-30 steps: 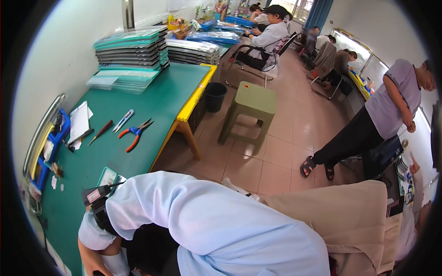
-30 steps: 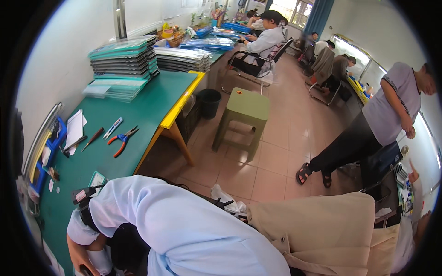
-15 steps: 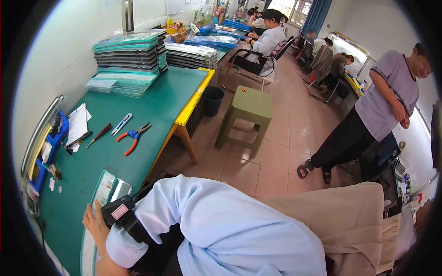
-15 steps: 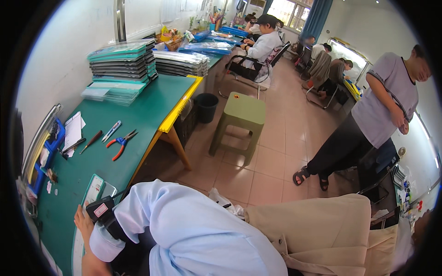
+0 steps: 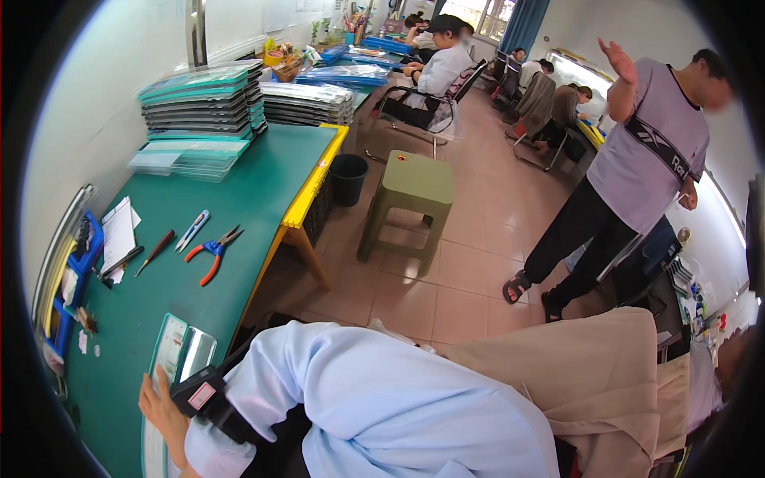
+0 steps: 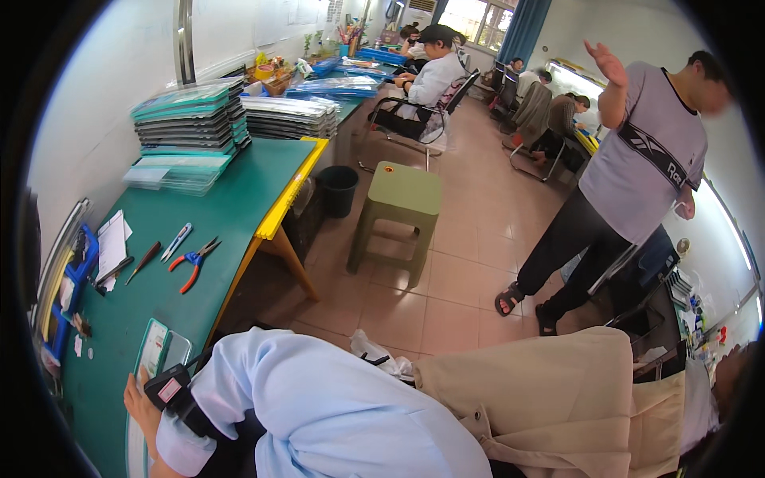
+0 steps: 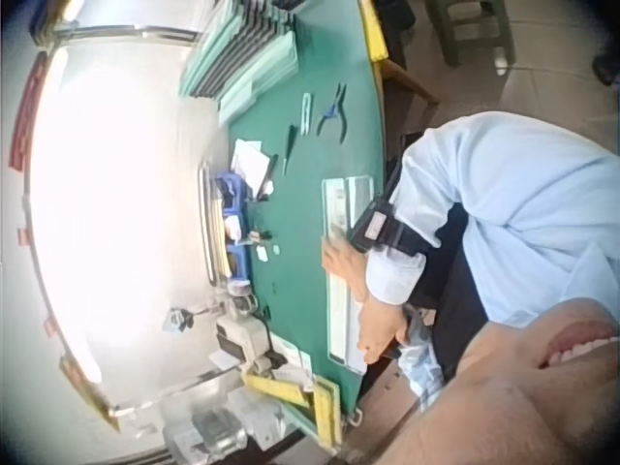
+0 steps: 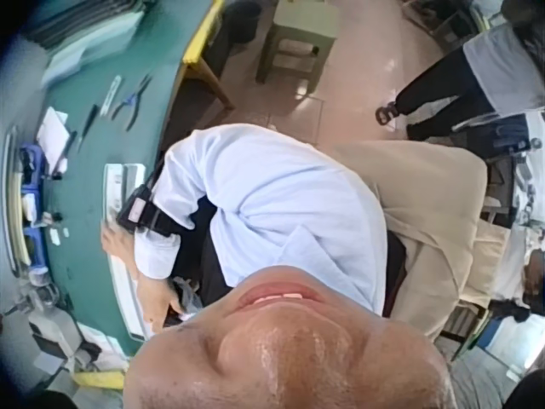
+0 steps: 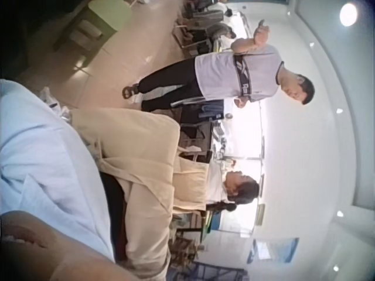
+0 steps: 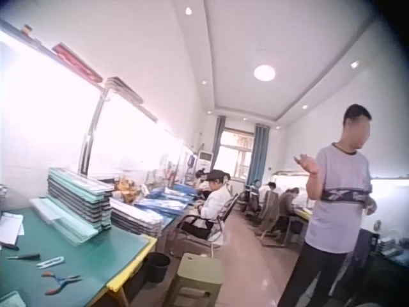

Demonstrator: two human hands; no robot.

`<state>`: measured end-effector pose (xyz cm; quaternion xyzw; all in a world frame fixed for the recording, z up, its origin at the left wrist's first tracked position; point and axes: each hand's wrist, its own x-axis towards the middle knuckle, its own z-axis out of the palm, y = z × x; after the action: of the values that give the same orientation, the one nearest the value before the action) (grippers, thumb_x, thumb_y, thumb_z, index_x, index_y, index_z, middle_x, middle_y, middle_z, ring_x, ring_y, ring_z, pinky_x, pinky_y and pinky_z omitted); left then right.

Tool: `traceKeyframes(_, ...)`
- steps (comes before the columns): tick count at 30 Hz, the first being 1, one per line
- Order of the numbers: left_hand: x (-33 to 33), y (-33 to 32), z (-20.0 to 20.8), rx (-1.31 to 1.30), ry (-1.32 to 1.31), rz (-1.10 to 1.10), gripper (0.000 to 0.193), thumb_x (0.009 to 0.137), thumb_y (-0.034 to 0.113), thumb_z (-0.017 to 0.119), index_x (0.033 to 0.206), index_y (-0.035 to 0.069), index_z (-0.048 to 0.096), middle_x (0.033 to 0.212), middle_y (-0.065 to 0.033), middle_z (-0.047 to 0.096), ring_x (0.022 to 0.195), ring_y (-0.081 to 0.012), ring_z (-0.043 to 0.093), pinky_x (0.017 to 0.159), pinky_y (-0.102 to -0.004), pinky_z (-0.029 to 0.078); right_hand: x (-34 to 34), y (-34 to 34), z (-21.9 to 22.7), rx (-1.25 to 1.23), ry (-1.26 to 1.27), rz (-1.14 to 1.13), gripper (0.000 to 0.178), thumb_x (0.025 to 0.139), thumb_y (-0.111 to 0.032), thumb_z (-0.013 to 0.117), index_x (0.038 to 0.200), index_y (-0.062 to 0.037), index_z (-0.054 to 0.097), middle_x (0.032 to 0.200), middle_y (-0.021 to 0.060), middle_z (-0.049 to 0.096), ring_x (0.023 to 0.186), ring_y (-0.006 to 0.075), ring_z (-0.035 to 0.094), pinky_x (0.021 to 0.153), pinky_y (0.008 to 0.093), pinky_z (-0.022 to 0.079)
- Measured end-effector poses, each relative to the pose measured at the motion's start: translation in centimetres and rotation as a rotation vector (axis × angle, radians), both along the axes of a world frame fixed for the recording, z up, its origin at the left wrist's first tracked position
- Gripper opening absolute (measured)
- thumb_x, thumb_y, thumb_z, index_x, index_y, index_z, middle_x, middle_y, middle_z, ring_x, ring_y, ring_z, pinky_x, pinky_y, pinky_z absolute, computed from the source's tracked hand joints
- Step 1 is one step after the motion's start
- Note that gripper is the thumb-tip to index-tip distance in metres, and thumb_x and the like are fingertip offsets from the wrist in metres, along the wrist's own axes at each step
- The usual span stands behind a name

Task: Assembling small metal components by picking pieces from a tray and using pliers to manipulate them.

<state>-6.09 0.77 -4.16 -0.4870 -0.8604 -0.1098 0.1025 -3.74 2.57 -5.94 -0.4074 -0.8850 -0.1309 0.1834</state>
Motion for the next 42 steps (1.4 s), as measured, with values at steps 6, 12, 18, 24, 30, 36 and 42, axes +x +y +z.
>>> traceKeyframes(6, 1.4, 0.6, 1.5, -0.064, 0.015, 0.040, 0.062, 0.082, 0.023, 0.058, 0.140, 0.008, 0.043, 0.138, -0.0237, 0.040, 0.123, -0.0390, 0.039, 0.107, -0.0456, 0.027, 0.3, 0.5, -0.6, 0.020, 0.121, 0.097, 0.042, 0.083, -0.035, 0.058, 0.111, -0.0036, 0.057, 0.092, 0.0077, 0.060, 0.089, 0.0242, 0.058, 0.083, 0.0438, 0.048)
traceKeyframes(12, 1.0, -0.5, -0.6, -0.035, 0.020, 0.045, 0.065, 0.081, 0.032, 0.059, 0.138, 0.005, 0.043, 0.138, -0.0250, 0.039, 0.123, -0.0426, 0.039, 0.106, -0.0477, 0.028, 2.1, 5.0, 3.4, -0.014, 0.485, 0.813, 0.043, 0.080, -0.039, 0.063, 0.103, -0.0030, 0.061, 0.090, 0.0081, 0.062, 0.090, 0.0261, 0.059, 0.081, 0.0443, 0.049)
traceKeyframes(18, 4.6, 0.7, 3.5, 0.088, 0.011, -0.061, 0.074, 0.081, 0.044, 0.064, 0.139, 0.002, 0.041, 0.139, -0.0267, 0.036, 0.126, -0.0465, 0.033, 0.107, -0.0540, 0.025, 4.0, 22.7, 13.3, -0.146, 0.055, 1.067, 0.046, 0.075, -0.040, 0.073, 0.090, 0.0015, 0.059, 0.089, 0.0167, 0.060, 0.084, 0.0323, 0.062, 0.068, 0.0417, 0.049)
traceKeyframes(24, 4.6, 0.4, 5.0, 0.021, 0.074, -0.042, 0.081, 0.078, 0.059, 0.063, 0.138, 0.007, 0.045, 0.132, -0.0281, 0.045, 0.121, -0.0434, 0.041, 0.103, -0.0593, 0.028, 6.8, 30.0, 9.1, -0.271, -0.100, 0.904, 0.061, 0.075, -0.048, 0.072, 0.101, 0.0049, 0.057, 0.112, 0.0203, 0.053, 0.105, 0.0341, 0.054, 0.085, 0.0426, 0.044)
traceKeyframes(30, 4.8, 0.9, 5.2, 0.018, 0.058, -0.049, 0.083, 0.077, 0.060, 0.064, 0.139, 0.007, 0.045, 0.132, -0.0280, 0.045, 0.122, -0.0438, 0.041, 0.103, -0.0590, 0.028, 8.2, 31.8, 5.5, -0.296, -0.159, 0.949, 0.077, 0.072, -0.047, 0.075, 0.123, 0.0041, 0.050, 0.130, 0.0237, 0.045, 0.117, 0.0364, 0.048, 0.096, 0.0425, 0.042)
traceKeyframes(36, 4.7, 0.8, 5.4, 0.021, 0.071, -0.026, 0.080, 0.078, 0.058, 0.063, 0.138, 0.008, 0.046, 0.132, -0.0277, 0.046, 0.121, -0.0436, 0.042, 0.104, -0.0576, 0.029, 9.4, 31.4, 8.7, -0.419, -0.246, 0.775, 0.074, 0.070, -0.045, 0.078, 0.123, 0.0007, 0.052, 0.116, 0.0172, 0.050, 0.112, 0.0328, 0.048, 0.091, 0.0409, 0.042)
traceKeyframes(42, 5.1, 0.5, 4.3, 0.066, -0.002, -0.027, 0.078, 0.079, 0.046, 0.065, 0.140, 0.004, 0.040, 0.140, -0.0265, 0.035, 0.127, -0.0461, 0.033, 0.109, -0.0540, 0.023, 9.2, 33.3, 8.6, -0.374, -0.209, 0.874, 0.072, 0.067, -0.046, 0.080, 0.117, 0.0012, 0.056, 0.113, 0.0161, 0.049, 0.108, 0.0313, 0.047, 0.089, 0.0388, 0.043)
